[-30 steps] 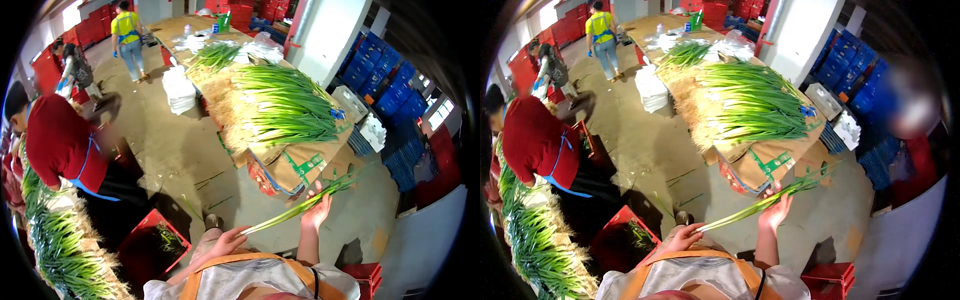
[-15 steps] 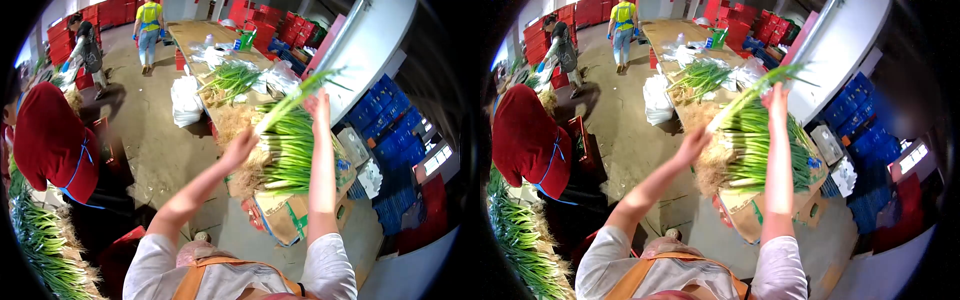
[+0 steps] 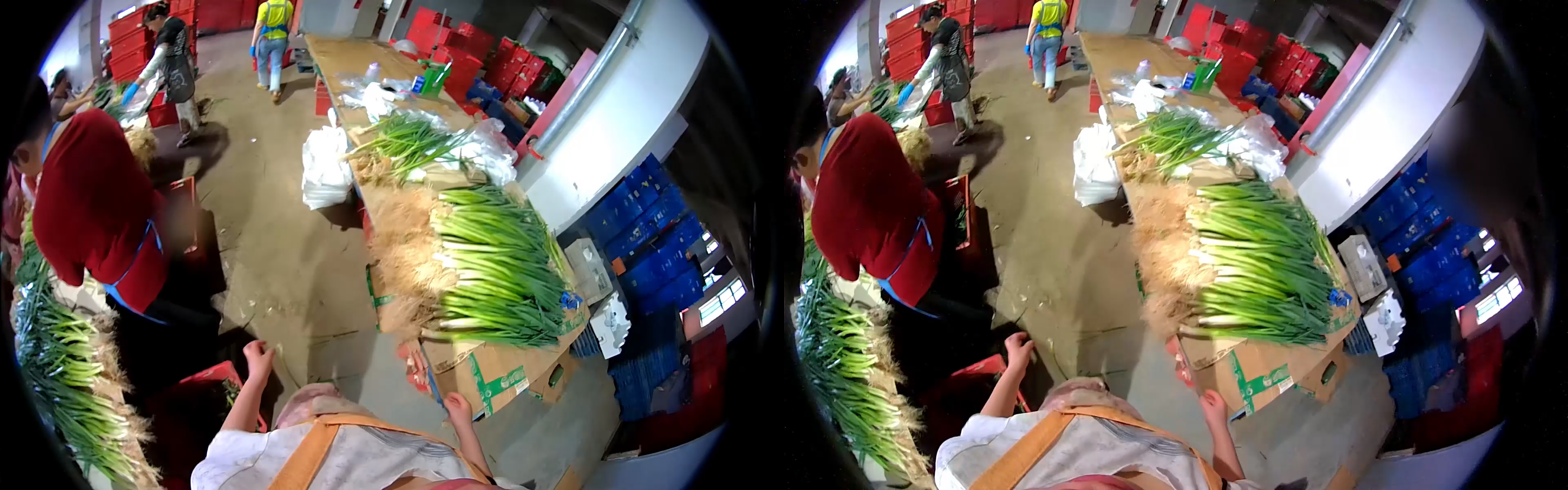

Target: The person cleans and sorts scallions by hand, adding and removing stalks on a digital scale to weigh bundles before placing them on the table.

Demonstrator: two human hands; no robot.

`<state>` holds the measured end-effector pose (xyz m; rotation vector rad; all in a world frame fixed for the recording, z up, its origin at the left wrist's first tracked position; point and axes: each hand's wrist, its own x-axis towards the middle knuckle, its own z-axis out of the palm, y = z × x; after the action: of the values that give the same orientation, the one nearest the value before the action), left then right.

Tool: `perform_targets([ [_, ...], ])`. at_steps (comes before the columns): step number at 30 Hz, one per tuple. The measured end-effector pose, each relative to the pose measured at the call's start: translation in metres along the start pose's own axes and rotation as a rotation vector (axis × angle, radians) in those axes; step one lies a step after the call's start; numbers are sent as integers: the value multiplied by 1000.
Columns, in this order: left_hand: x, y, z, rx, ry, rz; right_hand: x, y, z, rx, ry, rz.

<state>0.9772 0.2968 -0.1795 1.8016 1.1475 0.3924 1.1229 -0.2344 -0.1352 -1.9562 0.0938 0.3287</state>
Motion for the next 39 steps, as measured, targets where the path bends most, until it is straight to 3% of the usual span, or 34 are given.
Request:
perform_targets([
  [1,-27,-2,-27,-44,55,-114,-16,11,-1,-4,21,56],
  [3,-36,-91,-39,-187,165,-14,-44,25,-5,-25,44,156],
  [5,-64,-94,-48,-559,45,-198,-45,39,19,-99,-107,99],
  [6,-96,-34,-66,-541,-21,-185,-49,41,38,-134,-187,70],
  [7,-106,-38,-58,-440,-87,-116,-60,21,58,-140,-314,-17],
  [8,-133,4,-70,-385,-230,-141,-72,-6,76,-142,-441,-103],
  [9,-147,-9,-61,-244,-316,81,-85,-21,86,-170,-556,-124],
  [11,-194,3,-75,-66,-504,281,-107,-36,96,-231,-780,-173],
  [13,-240,-12,-93,196,-548,467,-126,-11,89,-263,-756,-140],
  [15,-283,-59,-104,75,-615,513,-151,46,77,-215,-811,-125],
  [16,-300,-60,-125,181,-898,306,-163,86,72,-150,-874,-125],
  [17,-334,-93,-128,135,-756,49,-176,124,68,-84,-939,-121],
  [19,-365,-101,-156,73,-652,21,-200,146,70,-80,-1066,-7],
  [21,-386,-87,-192,-149,-757,-175,-212,158,73,-142,-1177,137],
  [23,-403,-102,-212,-103,-709,-232,-220,148,80,-217,-1270,266],
  [27,-450,-107,-257,-327,-512,-342,-216,114,96,-330,-1356,411],
  [29,-480,-123,-265,-349,-321,-356,-219,85,110,-413,-1366,364],
  [31,-512,-138,-271,-264,-84,-353,-236,40,126,-485,-1328,160],
  [33,-541,-147,-275,-271,-46,-446,-244,30,144,-528,-1246,50],
  [39,-607,-153,-287,-258,74,-633,-236,29,212,-915,-1457,-388],
])
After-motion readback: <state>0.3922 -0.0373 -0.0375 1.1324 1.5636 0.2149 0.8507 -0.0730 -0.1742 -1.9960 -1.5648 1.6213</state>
